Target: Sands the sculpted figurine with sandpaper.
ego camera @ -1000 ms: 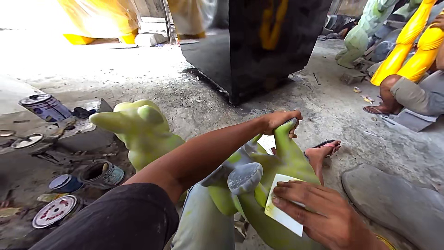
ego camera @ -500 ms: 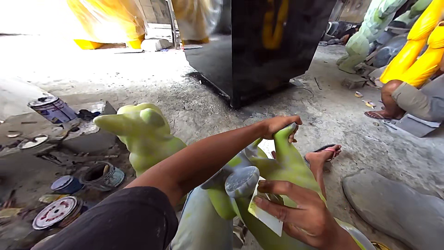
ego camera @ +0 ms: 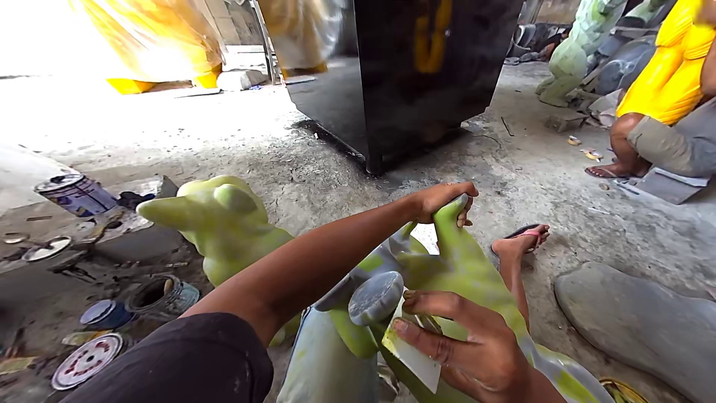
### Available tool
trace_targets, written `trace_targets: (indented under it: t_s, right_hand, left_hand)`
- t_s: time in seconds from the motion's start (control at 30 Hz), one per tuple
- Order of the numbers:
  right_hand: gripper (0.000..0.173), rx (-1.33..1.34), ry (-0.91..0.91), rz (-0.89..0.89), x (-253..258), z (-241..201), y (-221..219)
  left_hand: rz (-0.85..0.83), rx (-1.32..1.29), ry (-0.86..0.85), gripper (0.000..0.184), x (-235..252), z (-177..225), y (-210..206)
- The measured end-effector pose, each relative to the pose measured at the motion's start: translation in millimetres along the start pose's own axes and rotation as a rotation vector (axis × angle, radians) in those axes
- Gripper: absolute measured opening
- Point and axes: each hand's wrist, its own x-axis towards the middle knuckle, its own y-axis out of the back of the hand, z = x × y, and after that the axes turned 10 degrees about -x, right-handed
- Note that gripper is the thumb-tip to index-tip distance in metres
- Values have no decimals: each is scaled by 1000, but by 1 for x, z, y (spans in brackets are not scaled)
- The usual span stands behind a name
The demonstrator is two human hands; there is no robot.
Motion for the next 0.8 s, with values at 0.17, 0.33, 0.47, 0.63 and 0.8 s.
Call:
trace_targets:
  t_s: [0.17, 0.33, 0.47, 0.63, 0.8]
  right_hand:
    - [34, -79, 4, -186, -1, 1, 17]
    - [32, -104, 30, -285, -8, 6, 36]
    - [34, -126, 43, -302, -12, 10, 51]
    - [36, -128, 32, -179, 1, 8, 42]
    - [30, -273, 84, -226, -2, 1, 35]
  left_hand:
    - [15, -28, -11, 39, 2, -2, -1]
    - [43, -42, -34, 41, 2, -2, -4]
    - [106, -74, -33, 44, 4, -4, -6]
    - [169, -51, -50, 47, 6, -4, -10]
    - [202, 29, -87, 51, 5, -3, -11]
